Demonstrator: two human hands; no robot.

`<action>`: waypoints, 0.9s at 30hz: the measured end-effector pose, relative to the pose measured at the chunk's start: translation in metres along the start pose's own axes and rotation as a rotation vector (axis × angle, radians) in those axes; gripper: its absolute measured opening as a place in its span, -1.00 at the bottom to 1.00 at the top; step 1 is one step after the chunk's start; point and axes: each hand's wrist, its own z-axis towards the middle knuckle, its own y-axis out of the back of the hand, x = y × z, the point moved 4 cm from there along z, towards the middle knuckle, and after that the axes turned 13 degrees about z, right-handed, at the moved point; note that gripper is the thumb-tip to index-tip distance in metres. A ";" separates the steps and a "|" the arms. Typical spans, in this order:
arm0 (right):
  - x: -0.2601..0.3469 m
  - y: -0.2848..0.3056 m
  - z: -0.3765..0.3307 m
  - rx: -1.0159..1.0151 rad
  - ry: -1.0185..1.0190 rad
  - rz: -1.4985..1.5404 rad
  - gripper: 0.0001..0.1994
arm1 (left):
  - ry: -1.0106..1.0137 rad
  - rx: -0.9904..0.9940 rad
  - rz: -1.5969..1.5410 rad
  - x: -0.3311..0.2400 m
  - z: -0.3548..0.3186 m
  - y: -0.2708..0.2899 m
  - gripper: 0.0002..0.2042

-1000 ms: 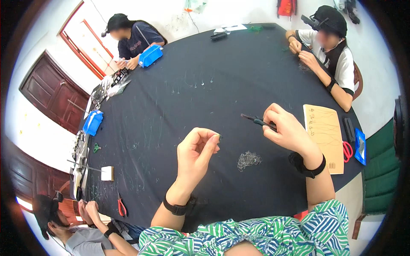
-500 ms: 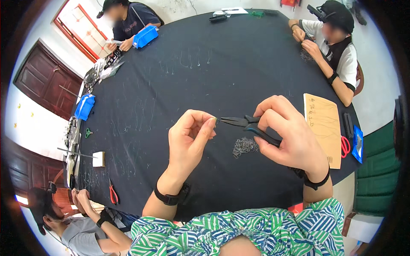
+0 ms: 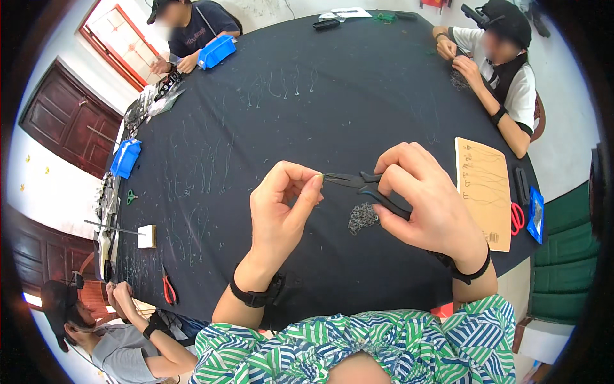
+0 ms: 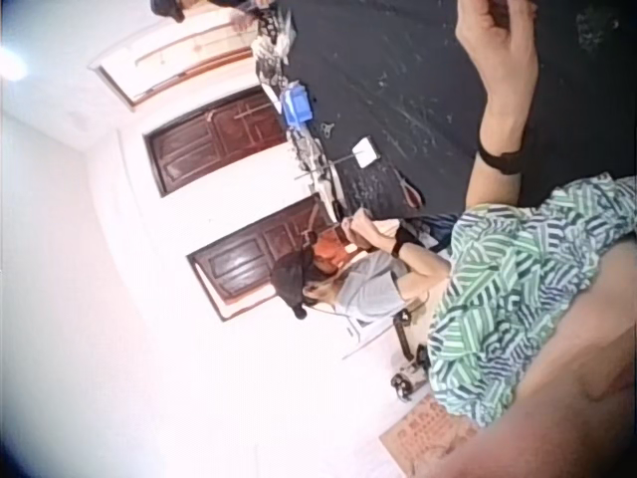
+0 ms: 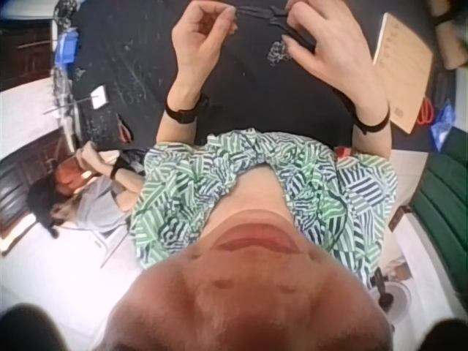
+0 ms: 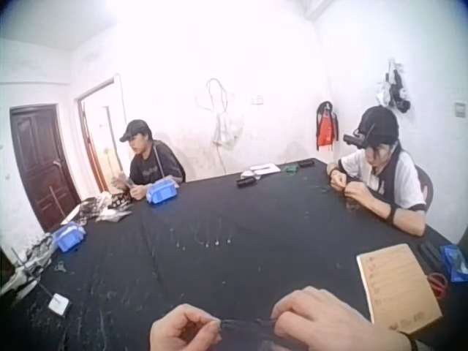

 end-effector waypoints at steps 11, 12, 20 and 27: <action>-0.002 -0.003 -0.001 -0.020 -0.015 -0.025 -0.73 | -0.021 -0.002 0.010 0.003 -0.001 0.000 -0.97; -0.001 -0.003 -0.001 -0.022 -0.014 -0.027 -0.74 | -0.021 -0.001 0.013 0.003 -0.001 0.000 -0.97; -0.001 -0.009 -0.004 -0.038 -0.047 -0.015 -0.75 | -0.014 0.000 0.059 0.004 -0.001 -0.001 -0.96; -0.020 0.009 -0.009 -0.186 -0.202 -0.161 -0.79 | -0.040 -0.086 0.204 0.009 0.000 0.003 -0.95</action>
